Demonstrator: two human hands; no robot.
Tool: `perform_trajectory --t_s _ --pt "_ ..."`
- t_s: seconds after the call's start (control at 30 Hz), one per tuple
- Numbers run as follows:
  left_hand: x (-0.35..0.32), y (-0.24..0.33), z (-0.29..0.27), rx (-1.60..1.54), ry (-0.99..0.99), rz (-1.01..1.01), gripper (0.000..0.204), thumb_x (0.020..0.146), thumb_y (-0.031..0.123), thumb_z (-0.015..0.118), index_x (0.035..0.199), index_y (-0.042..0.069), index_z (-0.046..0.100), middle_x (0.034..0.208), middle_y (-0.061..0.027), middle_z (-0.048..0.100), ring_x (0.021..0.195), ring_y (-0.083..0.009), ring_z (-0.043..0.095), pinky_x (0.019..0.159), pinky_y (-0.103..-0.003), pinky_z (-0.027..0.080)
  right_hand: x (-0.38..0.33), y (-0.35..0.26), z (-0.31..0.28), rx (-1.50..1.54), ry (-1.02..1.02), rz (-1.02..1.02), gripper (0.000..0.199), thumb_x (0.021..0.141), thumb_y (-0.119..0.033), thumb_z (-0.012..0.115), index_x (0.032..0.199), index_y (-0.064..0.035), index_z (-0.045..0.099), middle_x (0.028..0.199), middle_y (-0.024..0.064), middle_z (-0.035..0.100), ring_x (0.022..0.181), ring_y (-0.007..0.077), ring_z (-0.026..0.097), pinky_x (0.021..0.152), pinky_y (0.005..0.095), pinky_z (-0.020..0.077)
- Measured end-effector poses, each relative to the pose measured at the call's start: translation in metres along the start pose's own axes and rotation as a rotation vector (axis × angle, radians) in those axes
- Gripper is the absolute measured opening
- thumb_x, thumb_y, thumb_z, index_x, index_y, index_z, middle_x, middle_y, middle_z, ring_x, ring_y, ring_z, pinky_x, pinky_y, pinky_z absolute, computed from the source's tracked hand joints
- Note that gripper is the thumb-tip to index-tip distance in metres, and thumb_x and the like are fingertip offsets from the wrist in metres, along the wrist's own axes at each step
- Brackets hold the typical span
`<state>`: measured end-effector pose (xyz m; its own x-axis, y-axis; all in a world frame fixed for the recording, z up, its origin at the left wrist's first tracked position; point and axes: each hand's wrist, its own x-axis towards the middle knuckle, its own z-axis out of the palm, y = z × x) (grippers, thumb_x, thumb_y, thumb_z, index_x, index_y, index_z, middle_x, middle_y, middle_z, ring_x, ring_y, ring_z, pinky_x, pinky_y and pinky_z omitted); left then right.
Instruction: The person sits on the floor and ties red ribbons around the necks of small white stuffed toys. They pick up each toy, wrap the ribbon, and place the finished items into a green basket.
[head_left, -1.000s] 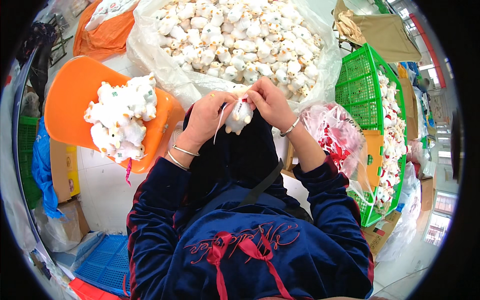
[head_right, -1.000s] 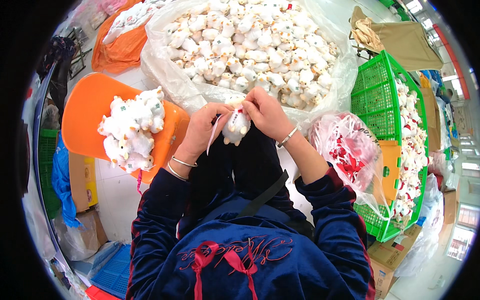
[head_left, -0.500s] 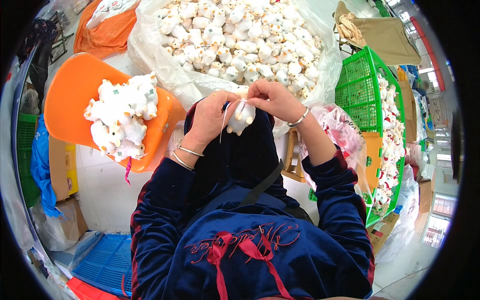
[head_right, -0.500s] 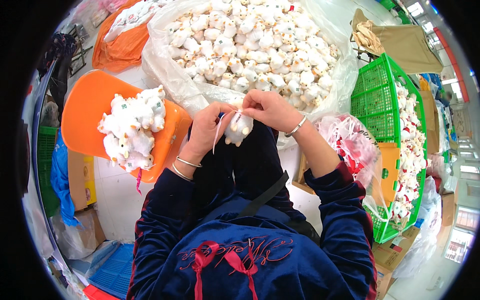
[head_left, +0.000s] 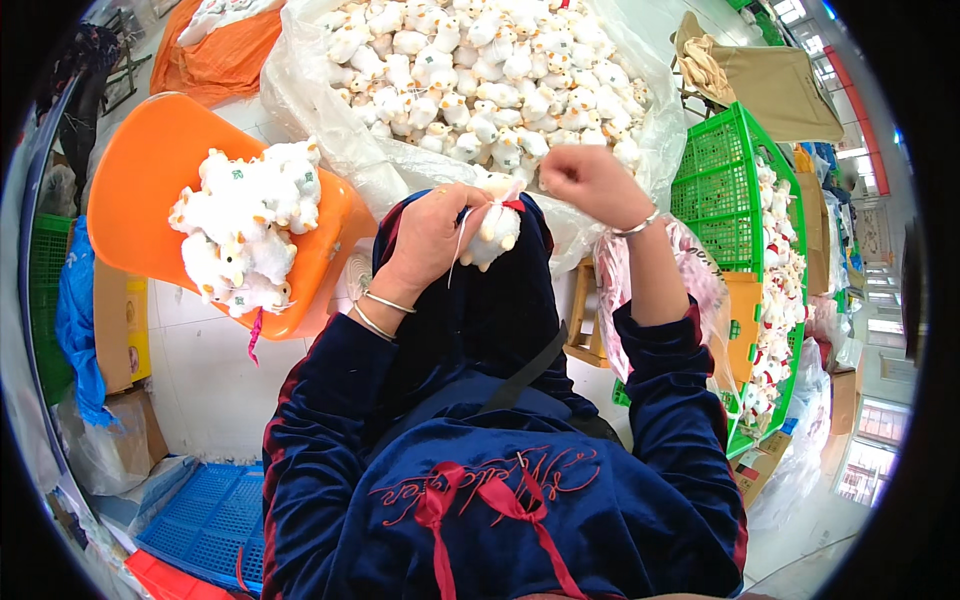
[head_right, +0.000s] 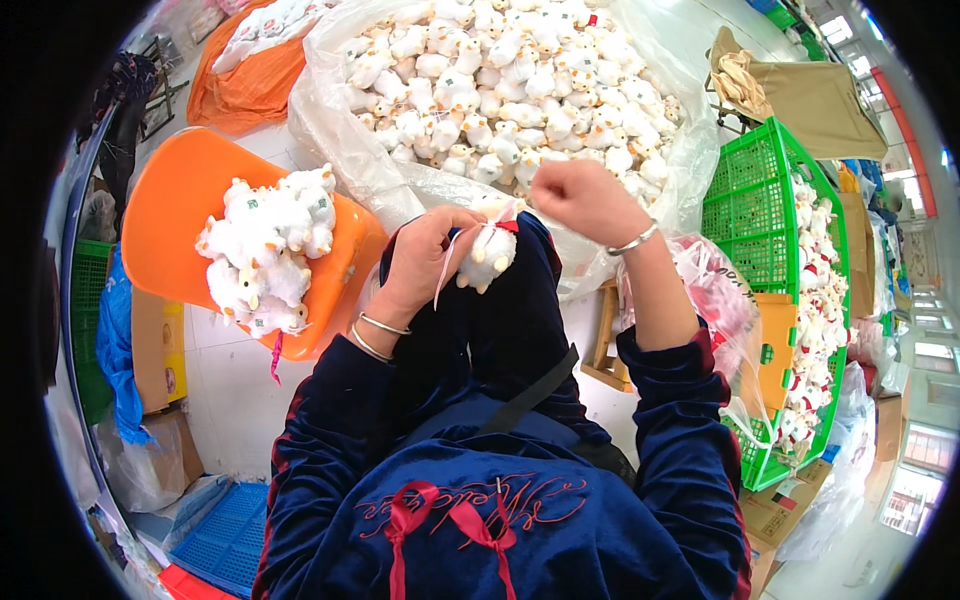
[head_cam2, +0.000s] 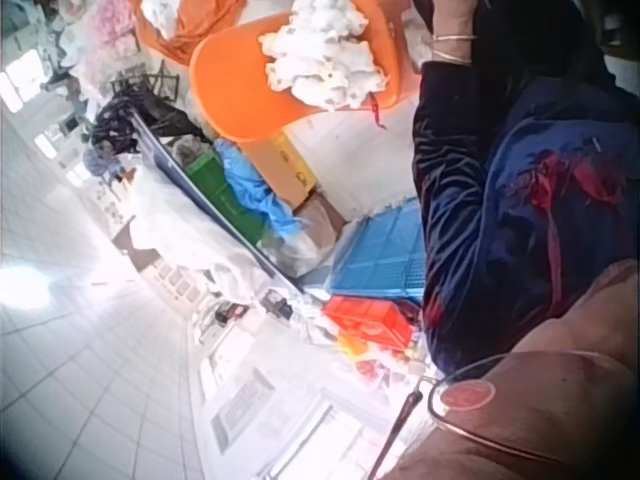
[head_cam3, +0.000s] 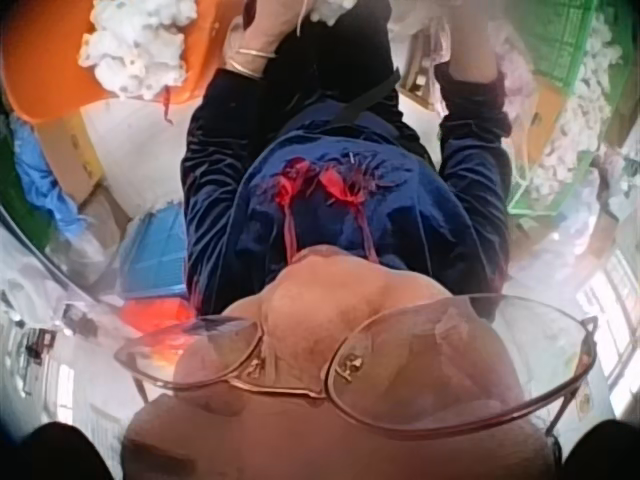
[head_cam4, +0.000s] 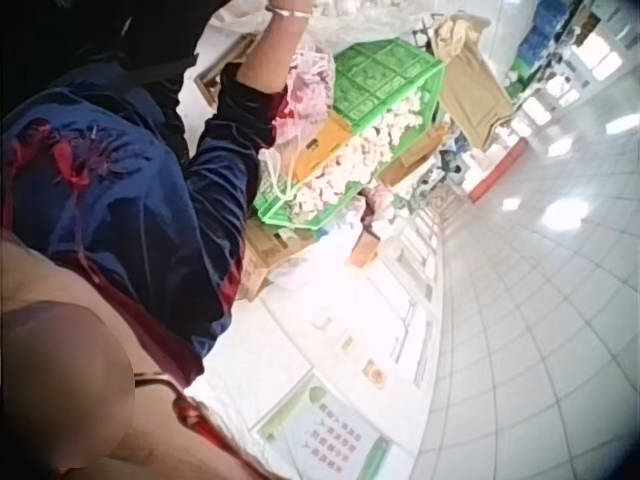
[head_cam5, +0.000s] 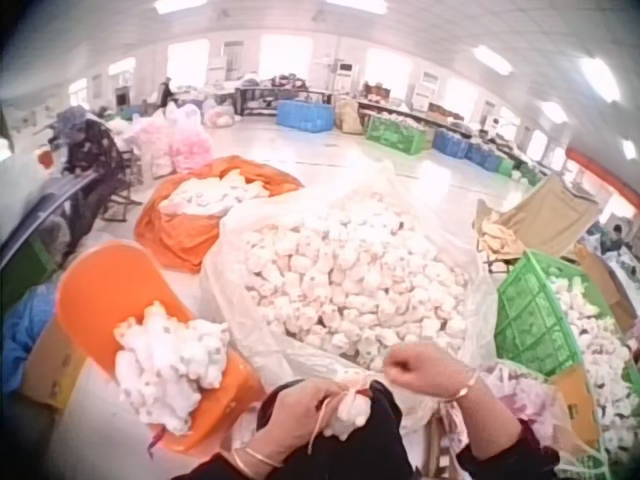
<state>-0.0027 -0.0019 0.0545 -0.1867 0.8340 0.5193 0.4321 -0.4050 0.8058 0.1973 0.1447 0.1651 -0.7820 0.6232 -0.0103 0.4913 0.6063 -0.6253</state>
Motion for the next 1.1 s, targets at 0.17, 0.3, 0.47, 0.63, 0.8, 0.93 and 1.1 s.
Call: perform_trajectory --t_s 0.17,0.3,0.47,0.63,0.8,0.93,1.1 --pt "0.0 0.003 0.003 0.018 0.034 0.023 0.009 0.088 0.005 0.076 0.093 0.005 0.068 0.095 -0.0101 0.075 0.084 -0.0292 0.073 0.075 -0.036 0.057 -0.006 0.011 -0.002 0.347 0.147 0.178 0.039 0.106 -0.033 0.059 0.086 -0.0012 0.07 0.073 -0.0011 0.063 0.069 0.0071 0.057 0.063 0.0262 0.0476" --pt "-0.004 0.01 0.004 0.035 0.018 0.005 0.01 0.088 0.005 0.077 0.093 0.005 0.068 0.095 -0.01 0.076 0.085 -0.0286 0.073 0.074 -0.035 0.058 -0.011 0.008 0.034 0.439 0.011 0.333 0.052 0.105 -0.047 0.058 0.085 -0.0011 0.071 0.073 0.0011 0.065 0.068 0.009 0.058 0.063 0.0261 0.0471" --pt "-0.011 0.012 0.005 0.051 0.049 0.054 0.012 0.089 0.001 0.077 0.096 0.004 0.068 0.1 -0.0114 0.077 0.089 -0.0261 0.074 0.076 -0.033 0.057 -0.019 -0.022 0.047 0.406 -0.012 0.325 0.022 0.1 -0.021 0.068 0.096 0.0012 0.07 0.08 0.0014 0.068 0.073 0.0095 0.062 0.066 0.0261 0.0506" --pt "-0.011 0.01 0.005 0.059 0.05 0.08 0.013 0.089 0.001 0.077 0.096 0.004 0.067 0.1 -0.0112 0.077 0.089 -0.0262 0.074 0.076 -0.033 0.058 -0.02 -0.002 0.057 0.705 0.053 0.227 0.016 0.103 -0.011 0.061 0.112 0.0017 0.064 0.093 0.0048 0.07 0.081 0.0091 0.068 0.073 0.0242 0.0565" --pt "-0.013 0.011 0.006 0.061 0.057 0.079 0.013 0.089 0.002 0.078 0.095 0.004 0.067 0.1 -0.011 0.077 0.089 -0.0256 0.074 0.075 -0.033 0.058 -0.024 -0.001 0.064 0.67 0.13 0.224 0.015 0.098 -0.001 0.062 0.113 0.0024 0.063 0.095 0.0063 0.071 0.083 0.0116 0.07 0.074 0.0264 0.0573" --pt "-0.015 0.014 0.005 0.058 0.062 0.08 0.014 0.087 0.001 0.078 0.095 0.005 0.067 0.098 -0.0105 0.076 0.088 -0.0264 0.074 0.075 -0.034 0.058 -0.028 0.004 0.071 0.646 0.119 0.154 0.014 0.097 0.0 0.064 0.111 0.001 0.064 0.095 0.0052 0.07 0.083 0.0102 0.069 0.073 0.0256 0.0563" --pt "-0.016 0.014 0.007 0.038 0.089 0.077 0.016 0.084 0.001 0.078 0.096 0.005 0.068 0.097 -0.0091 0.076 0.089 -0.0278 0.073 0.077 -0.036 0.059 -0.028 0.007 0.068 0.415 0.147 0.04 0.009 0.097 0.0 0.065 0.106 0.0012 0.065 0.092 0.0044 0.069 0.083 0.01 0.069 0.073 0.0247 0.0551"
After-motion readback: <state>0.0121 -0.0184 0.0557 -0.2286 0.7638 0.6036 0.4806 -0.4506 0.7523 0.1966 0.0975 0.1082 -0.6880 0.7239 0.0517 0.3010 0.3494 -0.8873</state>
